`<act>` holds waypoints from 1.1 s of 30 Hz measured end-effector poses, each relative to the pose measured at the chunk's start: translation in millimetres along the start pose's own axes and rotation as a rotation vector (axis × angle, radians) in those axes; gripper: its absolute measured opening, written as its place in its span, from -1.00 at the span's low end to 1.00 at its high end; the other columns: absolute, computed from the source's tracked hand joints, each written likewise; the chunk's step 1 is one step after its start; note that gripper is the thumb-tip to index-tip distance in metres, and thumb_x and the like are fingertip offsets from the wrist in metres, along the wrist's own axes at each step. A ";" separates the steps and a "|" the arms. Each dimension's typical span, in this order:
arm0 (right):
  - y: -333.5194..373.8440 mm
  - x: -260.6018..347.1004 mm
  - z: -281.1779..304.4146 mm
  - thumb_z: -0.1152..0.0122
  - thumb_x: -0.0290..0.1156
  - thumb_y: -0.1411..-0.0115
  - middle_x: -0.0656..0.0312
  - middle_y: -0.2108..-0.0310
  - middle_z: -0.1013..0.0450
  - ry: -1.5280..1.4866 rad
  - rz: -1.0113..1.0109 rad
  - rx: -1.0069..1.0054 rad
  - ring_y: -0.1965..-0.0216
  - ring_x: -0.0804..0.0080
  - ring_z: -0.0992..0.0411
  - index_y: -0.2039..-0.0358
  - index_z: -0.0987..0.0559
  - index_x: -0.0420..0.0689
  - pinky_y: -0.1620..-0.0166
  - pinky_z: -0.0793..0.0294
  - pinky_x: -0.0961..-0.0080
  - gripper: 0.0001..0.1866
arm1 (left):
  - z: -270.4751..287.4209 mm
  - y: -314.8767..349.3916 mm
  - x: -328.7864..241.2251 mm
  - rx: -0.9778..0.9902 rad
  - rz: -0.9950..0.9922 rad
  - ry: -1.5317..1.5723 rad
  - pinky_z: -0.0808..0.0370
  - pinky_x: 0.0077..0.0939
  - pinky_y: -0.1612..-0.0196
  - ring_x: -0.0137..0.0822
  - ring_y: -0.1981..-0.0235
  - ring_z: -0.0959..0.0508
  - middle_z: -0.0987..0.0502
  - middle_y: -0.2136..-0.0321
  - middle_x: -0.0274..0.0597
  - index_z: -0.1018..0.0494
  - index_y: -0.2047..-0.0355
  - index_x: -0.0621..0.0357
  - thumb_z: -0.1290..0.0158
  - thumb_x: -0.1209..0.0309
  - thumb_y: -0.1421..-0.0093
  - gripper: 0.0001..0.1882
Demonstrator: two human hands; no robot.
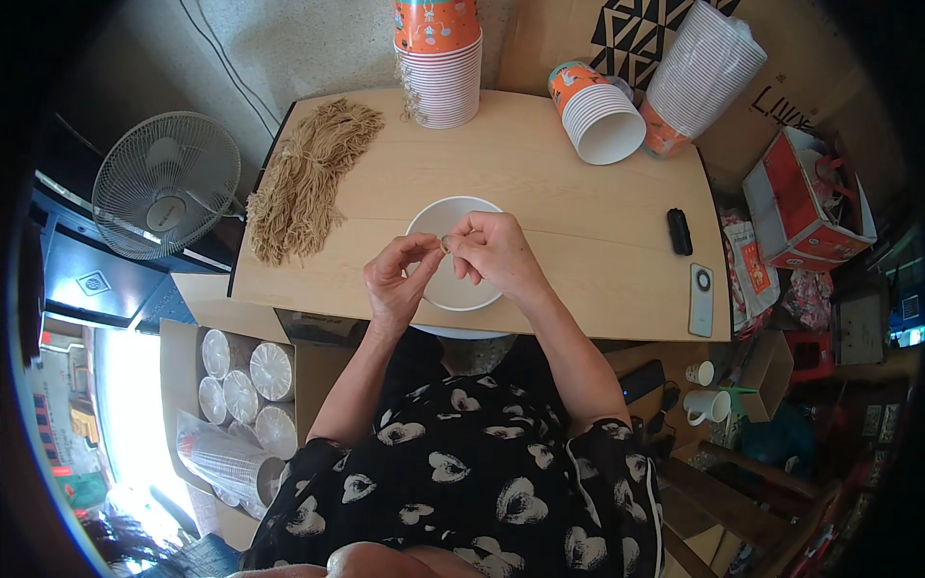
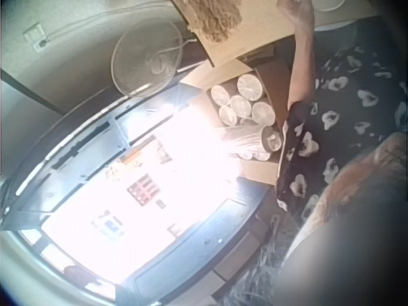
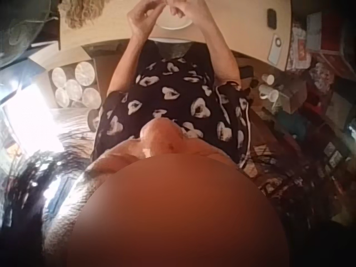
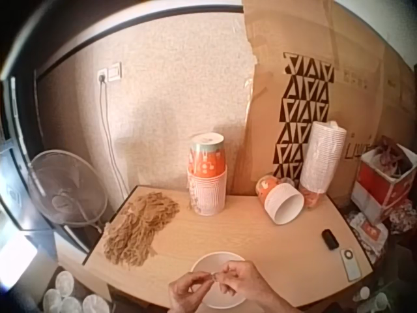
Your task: Threading a string through holes in paper cups to prepare them for assembly or hanging.
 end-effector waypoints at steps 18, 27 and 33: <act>-0.1 -2.9 2.3 -0.19 -0.49 -0.30 0.30 0.65 -0.47 0.058 -0.069 0.033 0.65 0.68 -0.37 0.39 -0.58 -0.27 0.60 -0.29 0.71 -0.87 | 2.7 -5.0 -17.7 0.074 -0.132 -0.199 -0.62 -0.47 0.27 -0.30 0.30 -0.66 -0.63 0.32 -0.16 -0.60 0.28 0.22 -0.24 0.69 -0.13 -0.83; 5.1 -6.0 10.9 -0.10 -0.44 -0.40 0.28 0.40 -0.53 -0.069 0.110 -0.035 0.46 0.66 -0.41 0.09 -0.57 -0.28 0.39 -0.39 0.70 -0.80 | 13.2 -6.2 -16.5 0.218 0.358 0.103 -0.62 -0.58 0.18 -0.43 0.28 -0.65 -0.66 0.28 -0.17 -0.57 0.20 0.32 -0.19 0.55 -0.30 -0.90; 17.8 -8.2 5.9 -0.15 -0.58 -0.31 0.31 0.28 -0.53 0.214 0.400 -0.243 0.35 0.59 -0.45 0.01 -0.54 -0.27 0.28 -0.46 0.63 -0.76 | 14.7 -7.2 -14.6 0.207 0.606 0.388 -0.63 -0.60 0.17 -0.37 0.26 -0.70 -0.68 0.28 -0.12 -0.54 0.09 0.33 -0.20 0.51 -0.30 -0.79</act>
Point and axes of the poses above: each hand's wrist, its own y-axis away from the middle knuckle, its own z-axis out of the back of the hand, x = y × z, the point moved 2 cm from there along -y, towards the middle knuckle
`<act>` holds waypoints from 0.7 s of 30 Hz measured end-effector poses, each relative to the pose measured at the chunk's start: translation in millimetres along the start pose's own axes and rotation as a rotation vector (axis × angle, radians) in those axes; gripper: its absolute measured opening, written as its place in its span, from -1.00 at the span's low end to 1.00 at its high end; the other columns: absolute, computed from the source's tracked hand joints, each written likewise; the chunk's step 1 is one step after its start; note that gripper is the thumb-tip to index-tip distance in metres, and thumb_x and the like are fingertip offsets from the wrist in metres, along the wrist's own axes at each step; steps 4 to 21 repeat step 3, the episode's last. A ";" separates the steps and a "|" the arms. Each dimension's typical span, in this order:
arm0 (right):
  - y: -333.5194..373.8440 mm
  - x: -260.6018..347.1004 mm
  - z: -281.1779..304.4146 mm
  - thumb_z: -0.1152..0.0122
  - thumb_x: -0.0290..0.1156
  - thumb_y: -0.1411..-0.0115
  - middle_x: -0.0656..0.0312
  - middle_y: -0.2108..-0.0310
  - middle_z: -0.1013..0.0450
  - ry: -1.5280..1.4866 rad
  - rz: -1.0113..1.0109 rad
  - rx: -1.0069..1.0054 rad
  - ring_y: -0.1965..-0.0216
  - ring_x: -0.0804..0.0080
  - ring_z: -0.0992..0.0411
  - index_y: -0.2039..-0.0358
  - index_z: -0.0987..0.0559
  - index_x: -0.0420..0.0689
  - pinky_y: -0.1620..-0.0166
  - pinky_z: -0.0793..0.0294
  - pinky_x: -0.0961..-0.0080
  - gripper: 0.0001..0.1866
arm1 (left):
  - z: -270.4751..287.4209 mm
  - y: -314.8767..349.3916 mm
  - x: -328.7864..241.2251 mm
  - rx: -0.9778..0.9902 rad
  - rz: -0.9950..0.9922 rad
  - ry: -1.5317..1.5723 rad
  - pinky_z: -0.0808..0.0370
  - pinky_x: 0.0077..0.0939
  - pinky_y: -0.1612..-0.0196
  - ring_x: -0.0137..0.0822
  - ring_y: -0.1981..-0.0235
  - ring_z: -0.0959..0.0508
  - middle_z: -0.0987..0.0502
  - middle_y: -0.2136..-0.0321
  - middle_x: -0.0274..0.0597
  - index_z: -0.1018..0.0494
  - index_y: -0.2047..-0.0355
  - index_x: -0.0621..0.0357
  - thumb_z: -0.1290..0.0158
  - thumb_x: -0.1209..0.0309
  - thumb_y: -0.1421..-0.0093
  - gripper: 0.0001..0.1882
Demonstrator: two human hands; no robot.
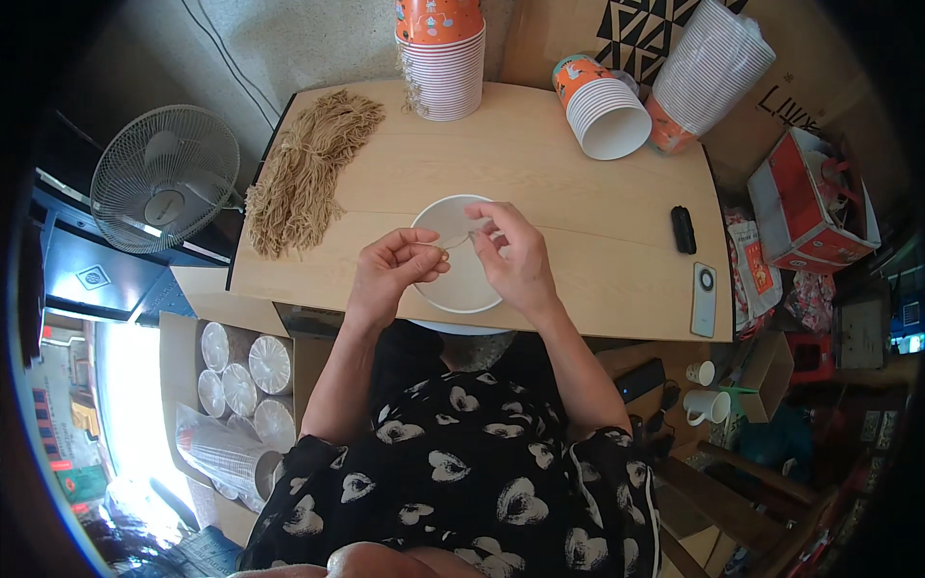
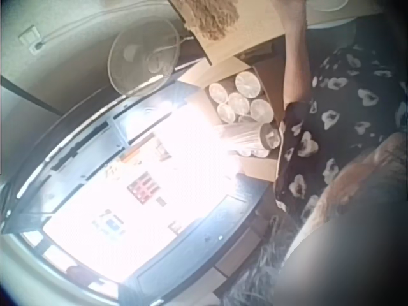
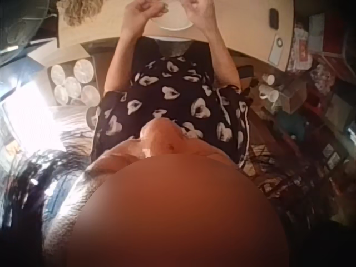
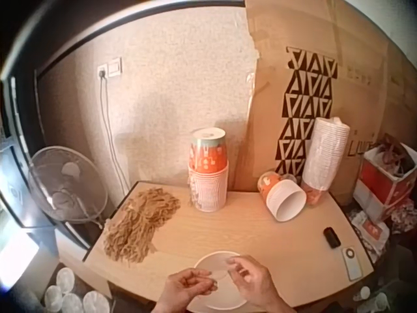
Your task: Threading a string through holes in paper cups to prepare them for assembly or hanging.
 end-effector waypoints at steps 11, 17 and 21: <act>17.6 4.1 7.2 -0.17 -0.57 -0.29 0.19 0.05 -0.54 0.301 -0.033 0.100 0.15 0.50 -0.47 -0.11 -0.52 -0.17 0.04 -0.49 0.62 -0.64 | 4.6 -3.0 7.1 0.015 0.061 0.050 -0.65 -0.58 0.11 -0.34 0.25 -0.71 -0.69 0.26 -0.09 -0.46 -0.10 0.32 -0.19 0.50 -0.31 -0.63; 17.6 4.1 7.2 -0.17 -0.57 -0.29 0.19 0.05 -0.54 0.301 -0.033 0.100 0.15 0.50 -0.47 -0.11 -0.52 -0.17 0.04 -0.49 0.62 -0.64 | 4.6 -3.0 7.1 0.015 0.061 0.050 -0.65 -0.58 0.11 -0.34 0.25 -0.71 -0.69 0.26 -0.09 -0.46 -0.10 0.32 -0.19 0.50 -0.31 -0.63; 17.6 4.1 7.2 -0.17 -0.57 -0.29 0.19 0.05 -0.54 0.301 -0.033 0.100 0.15 0.50 -0.47 -0.11 -0.52 -0.17 0.04 -0.49 0.62 -0.64 | 4.6 -3.0 7.1 0.015 0.061 0.050 -0.65 -0.58 0.11 -0.34 0.25 -0.71 -0.69 0.26 -0.09 -0.46 -0.10 0.32 -0.19 0.50 -0.31 -0.63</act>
Point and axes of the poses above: each hand's wrist, its own y-axis away from the middle knuckle, its own z-axis out of the back of the hand, x = y × z, the point moved 2 cm from there along -y, towards the middle knuckle
